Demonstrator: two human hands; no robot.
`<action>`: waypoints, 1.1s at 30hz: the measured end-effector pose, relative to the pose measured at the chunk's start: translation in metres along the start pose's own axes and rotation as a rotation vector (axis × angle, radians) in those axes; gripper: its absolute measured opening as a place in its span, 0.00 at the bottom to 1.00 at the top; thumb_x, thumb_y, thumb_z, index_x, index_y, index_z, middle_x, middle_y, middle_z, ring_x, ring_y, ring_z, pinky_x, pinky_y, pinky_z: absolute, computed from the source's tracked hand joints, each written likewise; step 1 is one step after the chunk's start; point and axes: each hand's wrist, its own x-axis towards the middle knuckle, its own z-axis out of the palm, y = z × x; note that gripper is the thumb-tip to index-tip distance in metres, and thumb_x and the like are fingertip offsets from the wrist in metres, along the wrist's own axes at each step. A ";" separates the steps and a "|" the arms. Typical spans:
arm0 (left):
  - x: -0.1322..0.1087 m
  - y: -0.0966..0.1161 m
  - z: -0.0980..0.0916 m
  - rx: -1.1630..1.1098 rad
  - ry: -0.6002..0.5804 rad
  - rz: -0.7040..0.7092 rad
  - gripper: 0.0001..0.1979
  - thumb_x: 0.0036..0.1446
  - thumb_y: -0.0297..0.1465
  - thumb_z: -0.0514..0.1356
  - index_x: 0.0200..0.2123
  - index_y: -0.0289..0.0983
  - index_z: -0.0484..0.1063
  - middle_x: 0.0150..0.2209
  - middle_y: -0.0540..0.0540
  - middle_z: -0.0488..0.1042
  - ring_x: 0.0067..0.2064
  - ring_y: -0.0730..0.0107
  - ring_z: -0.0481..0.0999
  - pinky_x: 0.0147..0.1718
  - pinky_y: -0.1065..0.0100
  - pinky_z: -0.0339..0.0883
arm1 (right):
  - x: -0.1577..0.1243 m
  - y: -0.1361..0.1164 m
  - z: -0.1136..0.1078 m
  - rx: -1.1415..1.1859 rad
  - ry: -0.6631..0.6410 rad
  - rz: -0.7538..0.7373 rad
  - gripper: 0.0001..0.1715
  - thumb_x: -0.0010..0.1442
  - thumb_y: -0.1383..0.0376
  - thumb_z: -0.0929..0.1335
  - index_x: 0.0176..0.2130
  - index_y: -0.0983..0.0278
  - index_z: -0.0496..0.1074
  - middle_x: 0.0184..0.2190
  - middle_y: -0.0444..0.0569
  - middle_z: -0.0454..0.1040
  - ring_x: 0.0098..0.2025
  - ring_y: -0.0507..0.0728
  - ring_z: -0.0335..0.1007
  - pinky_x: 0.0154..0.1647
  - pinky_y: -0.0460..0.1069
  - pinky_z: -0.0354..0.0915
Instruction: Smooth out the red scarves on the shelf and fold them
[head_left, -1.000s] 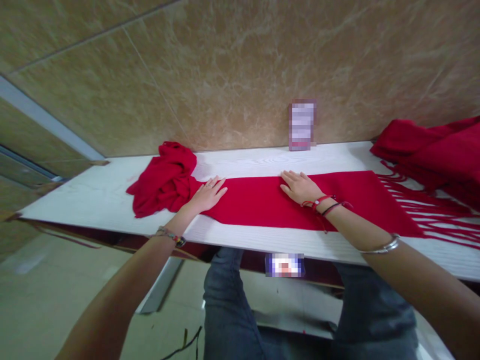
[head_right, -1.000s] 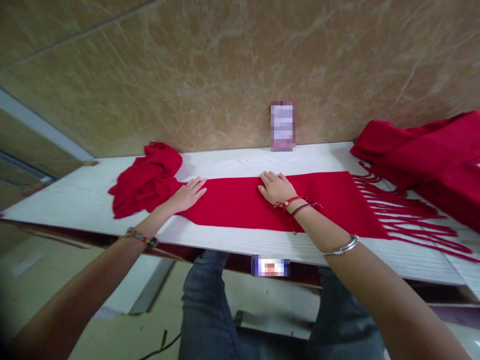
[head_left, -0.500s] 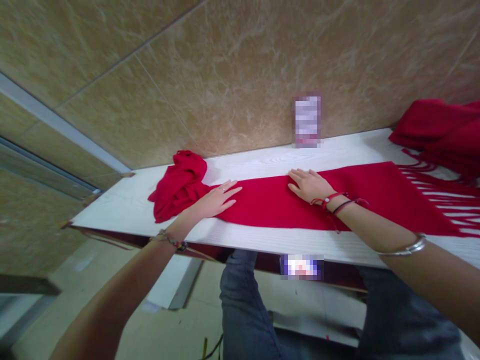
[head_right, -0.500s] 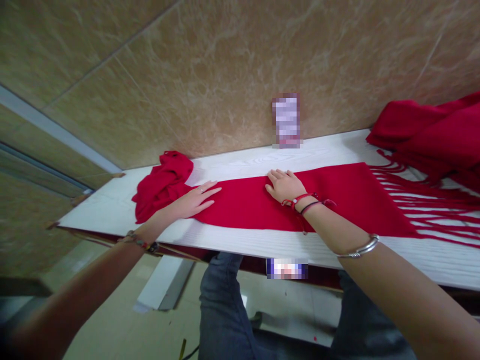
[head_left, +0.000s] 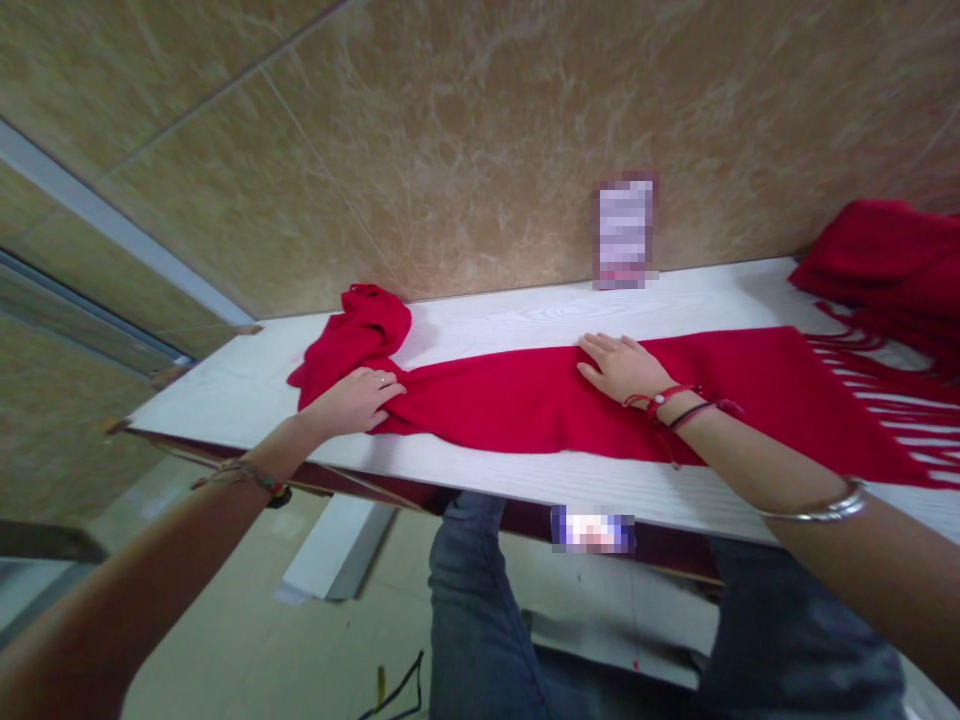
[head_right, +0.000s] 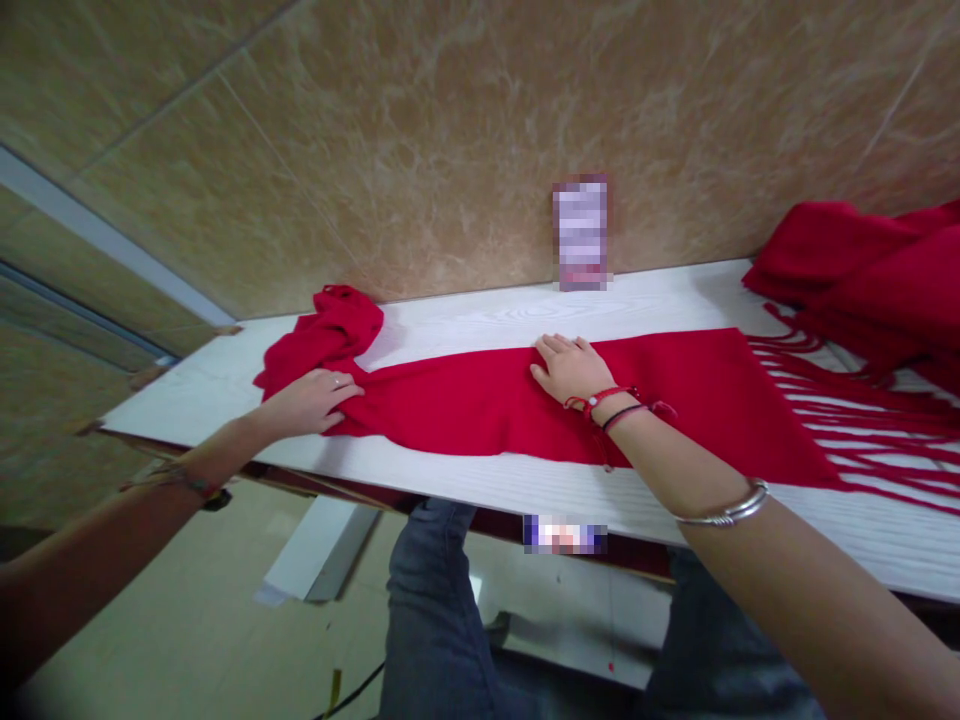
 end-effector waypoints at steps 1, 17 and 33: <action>0.000 0.001 -0.003 0.018 -0.004 0.015 0.17 0.52 0.23 0.52 0.46 0.31 0.69 0.46 0.38 0.71 0.48 0.59 0.68 0.48 0.60 0.59 | 0.000 0.000 0.000 0.000 0.000 -0.002 0.28 0.63 0.60 0.55 0.58 0.70 0.60 0.60 0.56 0.58 0.62 0.60 0.53 0.60 0.57 0.51; -0.002 -0.023 -0.001 0.022 0.077 -0.325 0.14 0.53 0.22 0.50 0.41 0.32 0.71 0.44 0.39 0.71 0.48 0.58 0.67 0.46 0.59 0.57 | 0.001 0.004 0.003 0.011 0.026 -0.033 0.27 0.62 0.61 0.55 0.57 0.72 0.61 0.59 0.58 0.60 0.61 0.61 0.55 0.59 0.57 0.53; -0.008 0.013 0.019 -0.144 0.134 -0.115 0.25 0.55 0.20 0.45 0.54 0.38 0.66 0.53 0.40 0.68 0.53 0.63 0.67 0.54 0.58 0.54 | 0.001 0.006 0.007 0.011 0.049 -0.032 0.26 0.62 0.61 0.56 0.56 0.69 0.62 0.58 0.57 0.62 0.60 0.61 0.56 0.58 0.57 0.54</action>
